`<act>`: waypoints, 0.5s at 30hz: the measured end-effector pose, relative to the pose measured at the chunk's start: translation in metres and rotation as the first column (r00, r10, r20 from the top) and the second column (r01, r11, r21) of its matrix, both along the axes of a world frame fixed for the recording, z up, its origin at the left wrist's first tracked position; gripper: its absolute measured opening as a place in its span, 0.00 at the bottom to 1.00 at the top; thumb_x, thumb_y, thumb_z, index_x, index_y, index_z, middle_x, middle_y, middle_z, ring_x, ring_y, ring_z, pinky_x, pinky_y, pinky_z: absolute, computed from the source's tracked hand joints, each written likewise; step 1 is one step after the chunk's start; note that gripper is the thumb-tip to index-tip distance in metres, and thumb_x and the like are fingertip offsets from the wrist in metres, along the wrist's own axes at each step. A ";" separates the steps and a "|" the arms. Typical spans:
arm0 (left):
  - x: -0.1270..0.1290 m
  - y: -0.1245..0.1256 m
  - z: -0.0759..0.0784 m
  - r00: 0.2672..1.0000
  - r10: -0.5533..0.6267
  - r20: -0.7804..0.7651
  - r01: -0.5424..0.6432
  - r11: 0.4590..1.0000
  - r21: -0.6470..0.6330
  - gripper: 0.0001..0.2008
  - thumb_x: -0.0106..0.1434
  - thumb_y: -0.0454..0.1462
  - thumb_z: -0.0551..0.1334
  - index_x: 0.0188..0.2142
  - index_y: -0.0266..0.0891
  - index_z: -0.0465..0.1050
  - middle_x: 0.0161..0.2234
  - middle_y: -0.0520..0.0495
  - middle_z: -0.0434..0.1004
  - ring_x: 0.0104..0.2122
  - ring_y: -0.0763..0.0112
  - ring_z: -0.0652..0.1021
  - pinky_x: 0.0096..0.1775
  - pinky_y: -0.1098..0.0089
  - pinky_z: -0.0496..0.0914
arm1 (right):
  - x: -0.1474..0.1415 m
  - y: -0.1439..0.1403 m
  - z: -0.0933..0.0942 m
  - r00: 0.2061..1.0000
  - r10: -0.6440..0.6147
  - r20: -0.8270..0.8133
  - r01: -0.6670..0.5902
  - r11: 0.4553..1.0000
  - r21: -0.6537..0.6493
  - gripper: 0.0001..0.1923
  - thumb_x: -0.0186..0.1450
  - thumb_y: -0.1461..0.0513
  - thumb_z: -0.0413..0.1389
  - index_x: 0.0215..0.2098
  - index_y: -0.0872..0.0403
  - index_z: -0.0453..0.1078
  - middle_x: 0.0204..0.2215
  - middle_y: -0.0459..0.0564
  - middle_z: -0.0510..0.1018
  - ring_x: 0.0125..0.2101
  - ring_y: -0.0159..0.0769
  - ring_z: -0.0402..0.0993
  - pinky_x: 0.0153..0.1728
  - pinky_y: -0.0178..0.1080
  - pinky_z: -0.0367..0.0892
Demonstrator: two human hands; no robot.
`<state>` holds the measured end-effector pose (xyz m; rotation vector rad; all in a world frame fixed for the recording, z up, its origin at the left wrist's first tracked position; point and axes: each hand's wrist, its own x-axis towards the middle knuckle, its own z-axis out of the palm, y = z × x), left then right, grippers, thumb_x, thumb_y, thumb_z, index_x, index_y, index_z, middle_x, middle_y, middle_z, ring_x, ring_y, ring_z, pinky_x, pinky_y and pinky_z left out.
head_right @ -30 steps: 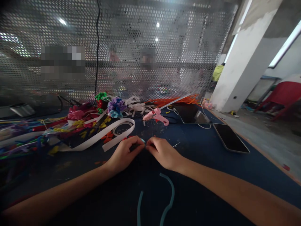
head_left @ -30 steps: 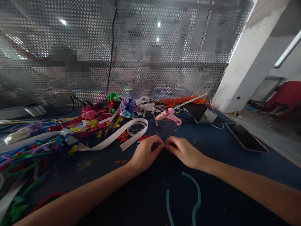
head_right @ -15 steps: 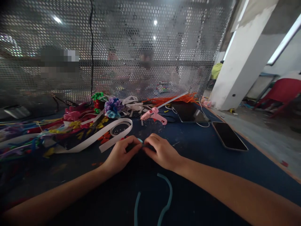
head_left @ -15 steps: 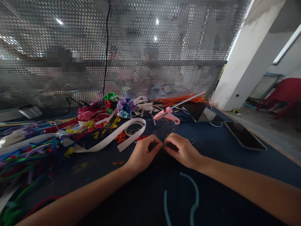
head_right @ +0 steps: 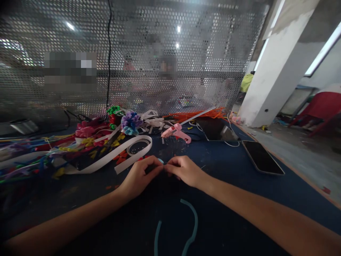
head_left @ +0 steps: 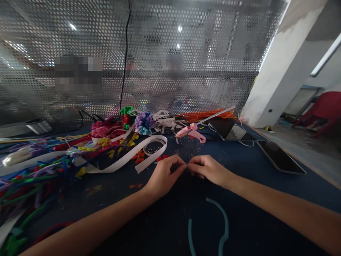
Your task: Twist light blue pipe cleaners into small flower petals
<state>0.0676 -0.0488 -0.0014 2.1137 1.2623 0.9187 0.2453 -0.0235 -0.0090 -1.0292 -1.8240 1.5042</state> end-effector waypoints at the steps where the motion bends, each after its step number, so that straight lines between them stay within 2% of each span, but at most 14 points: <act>1: 0.000 0.000 0.000 1.000 -0.014 -0.012 0.014 1.000 -0.006 0.07 0.61 0.35 0.55 0.30 0.38 0.70 0.27 0.52 0.73 0.28 0.72 0.72 0.30 0.73 0.63 | 0.002 0.003 0.003 0.999 0.040 -0.011 -0.041 0.987 -0.154 0.12 0.59 0.56 0.55 0.27 0.58 0.66 0.21 0.42 0.68 0.16 0.21 0.55 0.16 0.28 0.48; 3: -0.001 -0.001 0.001 0.998 -0.052 -0.043 0.053 0.999 0.001 0.07 0.61 0.35 0.55 0.30 0.39 0.70 0.28 0.52 0.73 0.30 0.71 0.72 0.31 0.72 0.64 | 0.006 0.008 0.010 0.992 0.120 -0.036 -0.124 0.887 -0.444 0.11 0.57 0.58 0.57 0.25 0.58 0.64 0.21 0.42 0.68 0.14 0.19 0.52 0.15 0.27 0.44; 5: -0.001 -0.002 0.001 0.991 -0.105 -0.083 0.108 0.994 0.029 0.06 0.61 0.35 0.55 0.30 0.39 0.71 0.29 0.51 0.74 0.31 0.71 0.73 0.33 0.72 0.65 | 0.010 0.010 0.015 0.982 0.177 -0.073 -0.184 0.764 -0.619 0.10 0.55 0.60 0.58 0.24 0.58 0.64 0.22 0.41 0.67 0.14 0.17 0.51 0.14 0.26 0.43; 7: -0.002 -0.003 0.002 0.981 -0.153 -0.119 0.161 0.985 0.059 0.07 0.61 0.35 0.55 0.31 0.40 0.71 0.30 0.50 0.73 0.32 0.70 0.73 0.35 0.71 0.65 | 0.014 0.011 0.017 0.974 0.197 -0.108 -0.217 0.700 -0.680 0.09 0.55 0.61 0.59 0.25 0.58 0.64 0.21 0.41 0.67 0.14 0.17 0.51 0.14 0.25 0.43; 11: -0.003 -0.003 0.003 0.974 -0.181 -0.138 0.194 0.977 0.091 0.06 0.62 0.34 0.55 0.32 0.40 0.70 0.31 0.50 0.73 0.32 0.71 0.73 0.35 0.72 0.65 | 0.016 0.010 0.018 0.967 0.201 -0.158 -0.253 0.652 -0.715 0.07 0.57 0.63 0.57 0.26 0.59 0.65 0.20 0.41 0.65 0.13 0.17 0.50 0.14 0.24 0.42; 15: -0.003 -0.002 0.002 0.976 -0.174 -0.132 0.186 0.978 0.091 0.07 0.62 0.35 0.54 0.32 0.40 0.70 0.31 0.50 0.73 0.32 0.71 0.73 0.35 0.71 0.65 | 0.014 0.010 0.016 0.942 0.201 -0.267 -0.334 0.573 -0.748 0.07 0.57 0.64 0.58 0.27 0.57 0.62 0.20 0.39 0.62 0.14 0.17 0.49 0.14 0.23 0.41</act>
